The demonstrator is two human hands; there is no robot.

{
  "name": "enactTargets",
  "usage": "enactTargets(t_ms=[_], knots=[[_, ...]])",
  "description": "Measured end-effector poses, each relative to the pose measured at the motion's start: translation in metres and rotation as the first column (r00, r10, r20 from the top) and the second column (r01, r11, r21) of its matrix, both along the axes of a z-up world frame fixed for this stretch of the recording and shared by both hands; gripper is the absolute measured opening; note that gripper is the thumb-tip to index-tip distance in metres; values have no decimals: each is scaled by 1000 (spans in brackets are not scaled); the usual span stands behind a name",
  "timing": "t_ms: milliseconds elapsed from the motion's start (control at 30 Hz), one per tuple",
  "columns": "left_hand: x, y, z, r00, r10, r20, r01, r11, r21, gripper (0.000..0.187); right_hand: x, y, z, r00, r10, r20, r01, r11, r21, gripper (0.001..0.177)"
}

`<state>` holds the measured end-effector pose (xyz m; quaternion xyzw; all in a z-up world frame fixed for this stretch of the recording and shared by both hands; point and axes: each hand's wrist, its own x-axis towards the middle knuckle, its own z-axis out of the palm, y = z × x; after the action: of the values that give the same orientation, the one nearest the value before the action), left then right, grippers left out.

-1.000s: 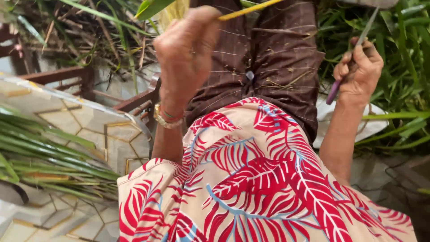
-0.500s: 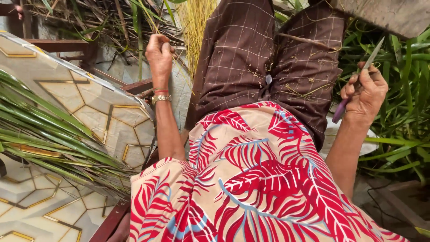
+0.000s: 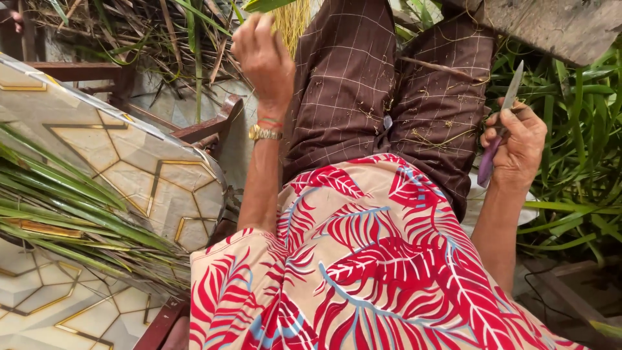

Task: Stripping the leafy parts from palm frond midribs using a small knife to prepare materials for broom making.

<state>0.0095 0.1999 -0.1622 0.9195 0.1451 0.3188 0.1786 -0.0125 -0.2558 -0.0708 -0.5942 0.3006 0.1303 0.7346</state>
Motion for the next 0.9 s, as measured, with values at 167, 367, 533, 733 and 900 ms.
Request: enactTargets(t_ms=[167, 367, 533, 733, 900], knots=[[68, 0, 13, 982, -113, -154, 136, 980, 143, 20, 6, 16, 11, 999, 18, 28, -19, 999, 45, 14], [98, 6, 0, 826, -346, -444, 521, 769, 370, 25, 7, 33, 20, 998, 45, 39, -46, 999, 30, 8], [91, -8, 32, 861, -389, -327, 410, 912, -4, 44, 4, 45, 31, 996, 71, 48, -72, 997, 13, 8], [58, -58, 114, 737, -601, -310, 459, 781, -423, 37, 8, 74, 59, 926, 350, 141, -322, 928, -188, 14], [33, -92, 114, 663, -664, -346, 506, 738, -446, 26, 11, 109, 81, 834, 518, 190, -478, 850, -220, 13]])
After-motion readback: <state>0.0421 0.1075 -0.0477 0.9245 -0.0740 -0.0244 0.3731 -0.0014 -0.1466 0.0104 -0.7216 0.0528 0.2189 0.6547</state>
